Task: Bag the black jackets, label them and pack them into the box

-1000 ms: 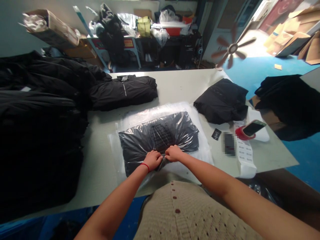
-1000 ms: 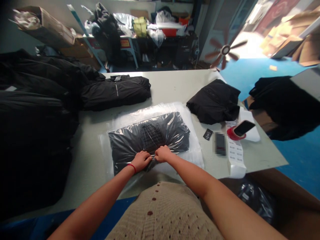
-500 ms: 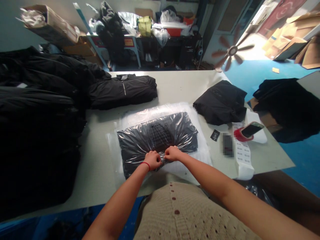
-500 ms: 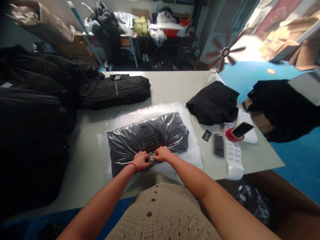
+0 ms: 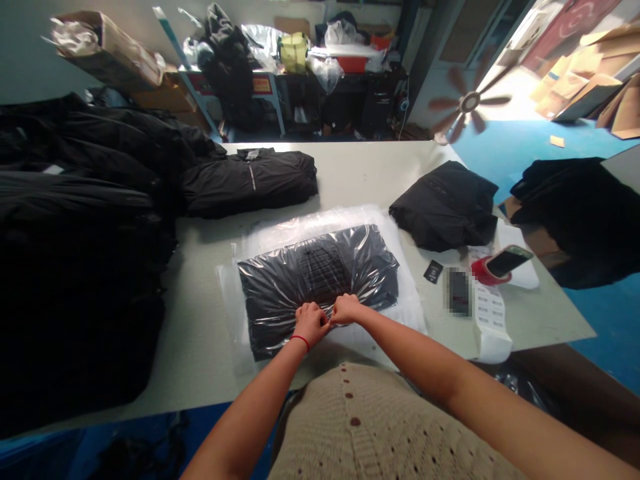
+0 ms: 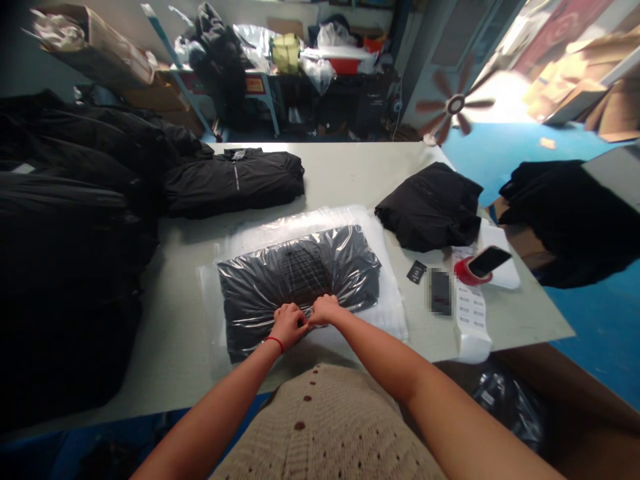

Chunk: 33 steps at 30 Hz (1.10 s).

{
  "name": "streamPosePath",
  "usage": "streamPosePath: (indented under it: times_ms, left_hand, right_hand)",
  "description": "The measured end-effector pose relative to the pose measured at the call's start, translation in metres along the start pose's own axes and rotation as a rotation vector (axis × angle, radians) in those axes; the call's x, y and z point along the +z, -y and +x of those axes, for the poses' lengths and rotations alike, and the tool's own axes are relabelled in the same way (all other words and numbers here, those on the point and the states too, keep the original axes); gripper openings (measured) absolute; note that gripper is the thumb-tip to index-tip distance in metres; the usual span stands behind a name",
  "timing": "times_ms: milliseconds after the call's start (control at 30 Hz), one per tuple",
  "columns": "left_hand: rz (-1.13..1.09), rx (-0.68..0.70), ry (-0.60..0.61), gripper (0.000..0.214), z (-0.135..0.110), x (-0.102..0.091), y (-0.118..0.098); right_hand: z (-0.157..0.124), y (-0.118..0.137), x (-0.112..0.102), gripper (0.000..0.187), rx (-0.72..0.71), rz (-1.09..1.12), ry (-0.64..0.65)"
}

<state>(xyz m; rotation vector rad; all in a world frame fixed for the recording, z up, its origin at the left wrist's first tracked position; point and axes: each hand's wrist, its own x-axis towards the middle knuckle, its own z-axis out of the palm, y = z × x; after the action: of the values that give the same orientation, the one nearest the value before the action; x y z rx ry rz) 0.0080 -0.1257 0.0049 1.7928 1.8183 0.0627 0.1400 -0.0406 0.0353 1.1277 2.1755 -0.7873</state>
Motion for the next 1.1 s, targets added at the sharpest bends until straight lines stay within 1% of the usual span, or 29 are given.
streamPosePath:
  times_ms: [200,467,633,733,800,933,967,1000,1033,1067,1100]
  left_hand:
    - [-0.003,0.024,-0.014,0.025,-0.002,0.001,0.000]
    - [-0.015,0.030,-0.021,0.028,-0.002,0.003,0.002]
    - [-0.024,0.031,-0.030,0.024,-0.002,0.004,0.002]
    - [-0.025,0.024,-0.023,0.023,-0.002,0.003,0.002]
    - [-0.022,0.013,-0.015,0.021,-0.001,0.002,0.002]
    - [-0.026,0.013,-0.004,0.016,0.001,0.004,0.003]
    - [-0.031,0.015,-0.004,0.015,0.001,0.004,0.004]
    - [-0.038,0.016,-0.003,0.015,0.001,0.005,0.004]
    - [-0.045,0.017,-0.001,0.016,0.001,0.004,0.005]
    - [-0.051,0.019,0.003,0.017,0.001,0.004,0.006]
    - [-0.056,0.023,0.007,0.018,0.001,0.004,0.006]
  right_hand:
    - [-0.001,0.007,0.003,0.044,0.050,-0.029,-0.034]
    - [-0.007,0.007,-0.002,0.035,0.073,0.009,0.016]
    - [-0.008,0.007,-0.007,0.033,0.061,0.050,0.046]
    - [-0.012,0.010,-0.009,0.031,0.063,0.036,0.050]
    - [-0.018,0.011,-0.006,0.029,0.018,0.021,0.010]
    - [-0.037,0.007,0.004,0.028,-0.211,0.014,-0.156]
    - [-0.043,0.004,0.005,0.026,-0.259,0.028,-0.171]
    - [-0.048,0.001,0.005,0.025,-0.289,0.058,-0.165]
    - [-0.053,-0.002,0.005,0.023,-0.297,0.110,-0.130]
    - [-0.057,-0.006,0.003,0.024,-0.274,0.183,-0.066]
    - [-0.061,-0.009,0.001,0.027,-0.221,0.266,0.021]
